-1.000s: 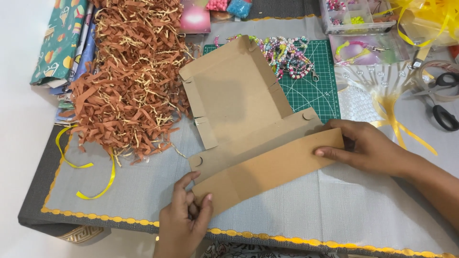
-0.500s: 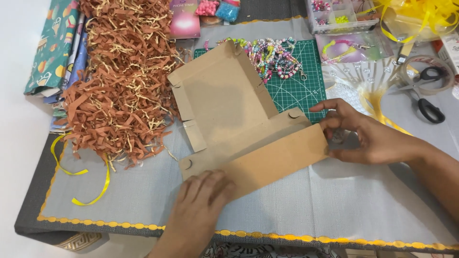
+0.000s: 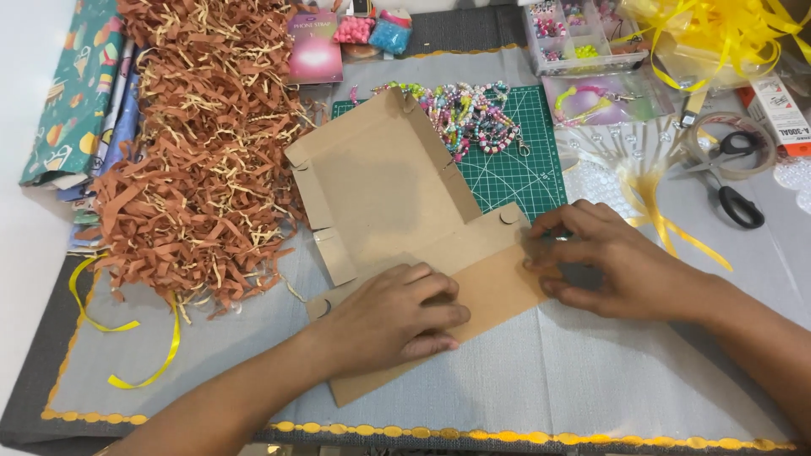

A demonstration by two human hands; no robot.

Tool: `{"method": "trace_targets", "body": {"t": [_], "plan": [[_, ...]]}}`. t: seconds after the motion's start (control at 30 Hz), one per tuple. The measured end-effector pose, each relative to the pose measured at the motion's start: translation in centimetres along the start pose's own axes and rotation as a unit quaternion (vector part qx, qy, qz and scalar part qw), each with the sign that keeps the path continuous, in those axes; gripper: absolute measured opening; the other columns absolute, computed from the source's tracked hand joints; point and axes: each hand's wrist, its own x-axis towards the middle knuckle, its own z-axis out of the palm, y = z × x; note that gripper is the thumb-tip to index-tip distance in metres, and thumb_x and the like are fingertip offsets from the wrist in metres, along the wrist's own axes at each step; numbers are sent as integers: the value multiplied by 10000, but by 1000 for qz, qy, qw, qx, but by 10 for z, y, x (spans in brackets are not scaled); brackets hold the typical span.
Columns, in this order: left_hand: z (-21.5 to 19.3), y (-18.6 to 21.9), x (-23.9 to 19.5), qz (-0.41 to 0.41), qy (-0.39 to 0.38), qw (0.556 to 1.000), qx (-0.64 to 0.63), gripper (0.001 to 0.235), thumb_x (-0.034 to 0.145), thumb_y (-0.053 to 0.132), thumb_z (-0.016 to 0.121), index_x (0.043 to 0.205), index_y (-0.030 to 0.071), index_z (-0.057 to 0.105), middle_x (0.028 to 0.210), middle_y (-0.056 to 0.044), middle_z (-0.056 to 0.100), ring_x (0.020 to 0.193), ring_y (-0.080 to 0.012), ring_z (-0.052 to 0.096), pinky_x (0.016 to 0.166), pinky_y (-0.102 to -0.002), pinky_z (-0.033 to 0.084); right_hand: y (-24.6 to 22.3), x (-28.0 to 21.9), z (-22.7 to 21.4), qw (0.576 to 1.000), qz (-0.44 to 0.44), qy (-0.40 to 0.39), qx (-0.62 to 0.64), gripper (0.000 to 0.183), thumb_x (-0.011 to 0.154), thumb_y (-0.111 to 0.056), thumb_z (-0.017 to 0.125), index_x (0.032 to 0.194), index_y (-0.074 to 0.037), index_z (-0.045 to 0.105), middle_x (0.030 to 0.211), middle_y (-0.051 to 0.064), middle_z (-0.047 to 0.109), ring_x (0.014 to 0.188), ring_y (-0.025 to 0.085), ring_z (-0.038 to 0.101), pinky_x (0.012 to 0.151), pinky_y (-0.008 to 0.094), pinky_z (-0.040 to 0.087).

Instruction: The person places a beaded keychain into a clear plastic sleeve with a purple header card and secures it. The person then folds a flat cardboard box along its pre-scored lines to form a rectangular package.

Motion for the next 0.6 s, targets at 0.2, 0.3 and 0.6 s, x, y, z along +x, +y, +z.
{"method": "trace_targets", "body": {"t": [0.2,0.3,0.6], "plan": [[-1,-15,-10,-6,19,997,-76,351,1152,424,703,1359,157,798,1373,-86,713,1227,-313,673,1009,-489,571,-7,3,25,992,0,65,-106,385,913,-587,901,1047,-241,799,1318,-15,763,1113,250,697,983,433,450],[-4,-17,-8,-29,-2,992,-124,460,1107,461,735,1405,116,790,1416,-81,707,1285,-315,653,1092,-480,552,-18,7,34,987,12,70,-144,472,906,-646,887,953,-199,743,1257,-47,779,1100,252,692,963,433,447],[1,-17,-3,-107,13,974,-200,596,936,472,909,1290,74,642,1274,-101,657,1232,-320,640,1086,-444,524,-51,41,62,996,60,-60,-20,336,929,-515,944,896,-257,730,729,-61,697,775,202,721,725,378,572]]}}
